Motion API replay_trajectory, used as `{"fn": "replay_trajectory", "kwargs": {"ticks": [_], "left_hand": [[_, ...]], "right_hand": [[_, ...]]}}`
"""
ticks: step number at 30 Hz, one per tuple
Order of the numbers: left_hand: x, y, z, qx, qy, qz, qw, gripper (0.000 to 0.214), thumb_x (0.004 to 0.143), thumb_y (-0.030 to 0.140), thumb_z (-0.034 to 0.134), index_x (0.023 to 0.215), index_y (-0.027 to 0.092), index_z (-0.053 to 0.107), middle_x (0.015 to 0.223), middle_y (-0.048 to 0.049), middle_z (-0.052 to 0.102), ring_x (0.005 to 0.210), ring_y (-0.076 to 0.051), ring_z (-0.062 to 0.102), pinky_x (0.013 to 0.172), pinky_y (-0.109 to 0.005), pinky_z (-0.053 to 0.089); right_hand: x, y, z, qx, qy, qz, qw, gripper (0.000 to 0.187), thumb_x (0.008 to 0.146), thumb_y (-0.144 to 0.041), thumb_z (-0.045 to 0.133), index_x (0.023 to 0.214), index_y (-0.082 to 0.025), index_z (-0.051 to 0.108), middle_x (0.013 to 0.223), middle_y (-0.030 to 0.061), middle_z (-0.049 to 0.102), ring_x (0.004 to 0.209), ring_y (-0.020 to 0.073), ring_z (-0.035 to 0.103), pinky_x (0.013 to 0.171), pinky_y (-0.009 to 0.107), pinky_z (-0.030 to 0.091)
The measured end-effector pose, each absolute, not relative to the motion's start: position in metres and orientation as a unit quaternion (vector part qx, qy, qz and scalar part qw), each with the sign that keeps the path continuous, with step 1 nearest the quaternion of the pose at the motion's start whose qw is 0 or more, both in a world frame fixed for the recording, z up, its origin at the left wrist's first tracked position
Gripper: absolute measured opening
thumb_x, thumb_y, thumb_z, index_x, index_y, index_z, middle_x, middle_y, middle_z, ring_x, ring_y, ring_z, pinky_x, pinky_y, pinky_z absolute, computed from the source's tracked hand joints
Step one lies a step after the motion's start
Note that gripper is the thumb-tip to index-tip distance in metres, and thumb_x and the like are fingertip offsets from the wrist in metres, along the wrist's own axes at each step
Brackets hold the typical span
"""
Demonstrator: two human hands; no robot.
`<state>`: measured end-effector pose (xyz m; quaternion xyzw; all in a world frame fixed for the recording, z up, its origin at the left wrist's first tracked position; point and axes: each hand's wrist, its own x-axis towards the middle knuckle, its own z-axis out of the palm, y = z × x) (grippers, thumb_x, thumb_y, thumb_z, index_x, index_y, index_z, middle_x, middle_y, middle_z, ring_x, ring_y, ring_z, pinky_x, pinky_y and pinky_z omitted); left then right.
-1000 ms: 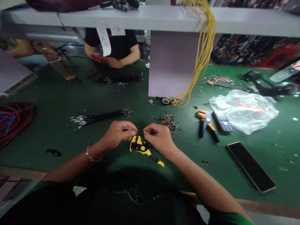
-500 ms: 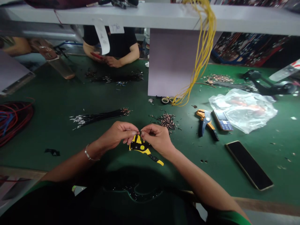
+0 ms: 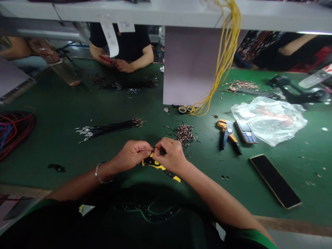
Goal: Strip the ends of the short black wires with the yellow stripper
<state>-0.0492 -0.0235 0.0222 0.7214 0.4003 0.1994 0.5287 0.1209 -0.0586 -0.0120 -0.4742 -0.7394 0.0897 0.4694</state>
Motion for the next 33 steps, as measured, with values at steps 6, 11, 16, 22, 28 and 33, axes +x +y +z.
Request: {"fn": "replay_trajectory", "kwargs": {"ticks": [6, 11, 16, 22, 28, 33], "left_hand": [[-0.049, -0.022, 0.015, 0.714, 0.410, 0.202, 0.530, 0.017, 0.074, 0.021, 0.051, 0.071, 0.012, 0.065, 0.056, 0.0027, 0.051, 0.053, -0.007, 0.041, 0.048, -0.019, 0.032], [-0.048, -0.019, 0.012, 0.694, 0.418, 0.204, 0.550, 0.017, 0.073, 0.020, 0.051, 0.070, 0.012, 0.065, 0.056, 0.0028, 0.051, 0.052, -0.007, 0.041, 0.047, -0.019, 0.032], [-0.048, -0.018, 0.011, 0.695, 0.415, 0.208, 0.549, 0.016, 0.073, 0.018, 0.051, 0.069, 0.013, 0.065, 0.055, 0.0034, 0.050, 0.051, -0.007, 0.040, 0.046, -0.018, 0.031], [-0.048, -0.018, 0.012, 0.697, 0.409, 0.209, 0.551, 0.015, 0.073, 0.016, 0.051, 0.069, 0.013, 0.065, 0.048, 0.0062, 0.045, 0.046, -0.006, 0.037, 0.046, -0.019, 0.030], [-0.048, -0.017, 0.013, 0.679, 0.422, 0.203, 0.565, 0.014, 0.072, 0.015, 0.051, 0.069, 0.013, 0.065, 0.045, 0.0070, 0.044, 0.044, -0.007, 0.037, 0.045, -0.019, 0.030], [-0.047, -0.017, 0.013, 0.676, 0.423, 0.206, 0.568, 0.014, 0.071, 0.014, 0.051, 0.067, 0.014, 0.064, 0.044, 0.0076, 0.042, 0.044, -0.006, 0.035, 0.044, -0.019, 0.029]], "right_hand": [[0.120, -0.057, -0.014, -0.500, -0.719, 0.104, 0.471, 0.011, 0.069, -0.010, 0.053, 0.063, -0.019, 0.056, 0.055, -0.0017, 0.058, 0.048, 0.0110, 0.053, 0.048, 0.023, 0.042], [0.120, -0.055, -0.017, -0.502, -0.726, 0.085, 0.463, 0.012, 0.069, -0.010, 0.052, 0.062, -0.020, 0.055, 0.055, -0.0022, 0.058, 0.049, 0.0108, 0.054, 0.051, 0.023, 0.043], [0.120, -0.053, -0.018, -0.489, -0.738, 0.062, 0.460, 0.013, 0.070, -0.010, 0.052, 0.062, -0.020, 0.054, 0.054, -0.0014, 0.057, 0.050, 0.0118, 0.054, 0.051, 0.024, 0.043], [0.119, -0.053, -0.018, -0.476, -0.742, 0.049, 0.470, 0.014, 0.071, -0.010, 0.050, 0.061, -0.020, 0.053, 0.053, -0.0014, 0.055, 0.049, 0.0117, 0.052, 0.050, 0.024, 0.042], [0.119, -0.052, -0.017, -0.490, -0.737, 0.052, 0.463, 0.014, 0.070, -0.011, 0.051, 0.060, -0.020, 0.052, 0.052, -0.0019, 0.054, 0.048, 0.0114, 0.052, 0.050, 0.024, 0.041], [0.118, -0.048, -0.020, -0.485, -0.742, 0.044, 0.461, 0.014, 0.070, -0.010, 0.050, 0.060, -0.020, 0.053, 0.053, -0.0011, 0.054, 0.049, 0.0114, 0.050, 0.049, 0.024, 0.040]]}}
